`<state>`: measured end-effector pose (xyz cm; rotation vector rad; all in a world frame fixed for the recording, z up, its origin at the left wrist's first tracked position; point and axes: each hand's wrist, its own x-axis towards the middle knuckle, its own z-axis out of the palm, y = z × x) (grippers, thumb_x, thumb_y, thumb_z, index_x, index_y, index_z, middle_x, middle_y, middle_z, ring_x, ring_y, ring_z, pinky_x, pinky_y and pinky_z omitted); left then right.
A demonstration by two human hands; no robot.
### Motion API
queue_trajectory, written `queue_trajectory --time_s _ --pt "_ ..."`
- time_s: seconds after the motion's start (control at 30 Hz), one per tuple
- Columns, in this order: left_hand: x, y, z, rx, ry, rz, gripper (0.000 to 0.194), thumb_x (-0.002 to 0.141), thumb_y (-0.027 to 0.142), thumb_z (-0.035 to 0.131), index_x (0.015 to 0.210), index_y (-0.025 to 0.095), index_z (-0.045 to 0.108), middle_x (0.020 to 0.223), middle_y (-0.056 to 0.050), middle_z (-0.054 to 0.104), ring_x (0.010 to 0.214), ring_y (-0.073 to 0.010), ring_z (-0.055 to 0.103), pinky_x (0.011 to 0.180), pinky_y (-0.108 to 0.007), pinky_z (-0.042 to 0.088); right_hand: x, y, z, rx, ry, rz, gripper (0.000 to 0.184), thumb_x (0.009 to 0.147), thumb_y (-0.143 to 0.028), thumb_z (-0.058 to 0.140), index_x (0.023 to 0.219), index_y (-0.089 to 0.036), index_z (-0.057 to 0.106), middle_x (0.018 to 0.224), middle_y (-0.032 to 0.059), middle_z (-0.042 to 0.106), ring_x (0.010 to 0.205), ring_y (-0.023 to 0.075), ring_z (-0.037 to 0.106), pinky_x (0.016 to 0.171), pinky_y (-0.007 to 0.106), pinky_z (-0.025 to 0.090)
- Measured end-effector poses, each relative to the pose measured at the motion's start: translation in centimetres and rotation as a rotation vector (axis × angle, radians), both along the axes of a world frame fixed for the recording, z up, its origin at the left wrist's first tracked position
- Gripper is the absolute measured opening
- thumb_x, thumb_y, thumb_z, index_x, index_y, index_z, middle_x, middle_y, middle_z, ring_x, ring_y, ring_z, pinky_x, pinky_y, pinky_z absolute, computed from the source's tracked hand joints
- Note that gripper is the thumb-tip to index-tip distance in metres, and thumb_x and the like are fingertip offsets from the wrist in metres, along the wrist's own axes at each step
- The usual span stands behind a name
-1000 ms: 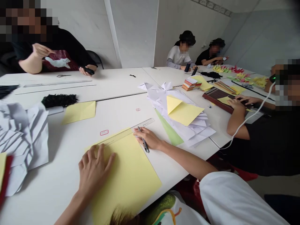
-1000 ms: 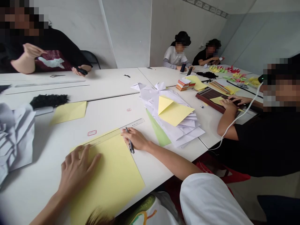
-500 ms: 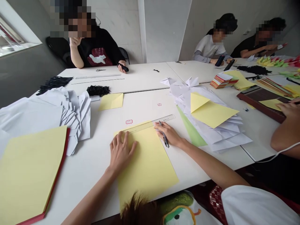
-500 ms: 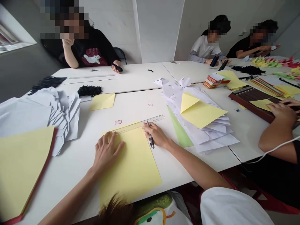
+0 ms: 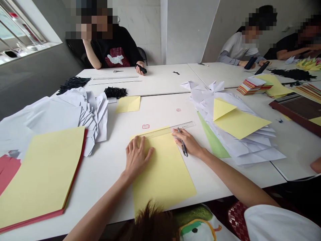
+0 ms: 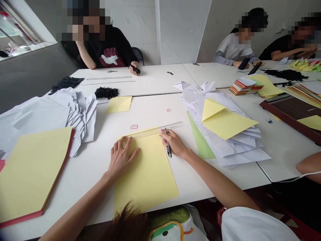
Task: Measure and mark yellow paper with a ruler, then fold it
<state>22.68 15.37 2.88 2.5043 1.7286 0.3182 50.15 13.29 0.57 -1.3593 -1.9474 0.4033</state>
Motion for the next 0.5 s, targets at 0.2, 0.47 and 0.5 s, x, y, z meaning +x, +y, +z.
queue_trajectory --time_s 0.2,0.47,0.5 --pt "-0.7 -0.2 0.0 -0.005 -0.024 -0.011 0.071 0.099 0.056 0.035 0.154 0.011 0.036 0.156 -0.019 0.035 0.143 -0.036 0.03 0.115 -0.054 0.031 0.3 0.1 -0.2 0.007 -0.009 -0.025 0.027 0.096 -0.025 0.051 0.118 -0.025 0.065 0.136 0.0084 0.065 0.13 0.0278 0.057 0.109 0.05 0.05" --pt "-2.0 -1.2 0.5 0.011 0.067 0.008 0.064 0.1 0.054 0.034 0.151 0.017 0.042 0.155 -0.019 0.036 0.143 -0.0368 0.033 0.114 -0.056 0.032 0.9 0.2 -0.2 0.019 -0.032 -0.089 0.028 0.094 -0.025 0.052 0.117 -0.021 0.068 0.132 0.0131 0.066 0.124 0.0296 0.061 0.104 0.05 0.054" --pt "-2.1 -1.3 0.6 0.019 0.082 0.008 0.062 0.1 0.054 0.034 0.15 0.018 0.044 0.154 -0.019 0.036 0.143 -0.0373 0.033 0.115 -0.057 0.031 1.0 0.2 -0.2 0.02 -0.04 -0.089 0.028 0.095 -0.025 0.051 0.116 -0.021 0.068 0.132 0.0135 0.065 0.125 0.0297 0.061 0.104 0.05 0.053"
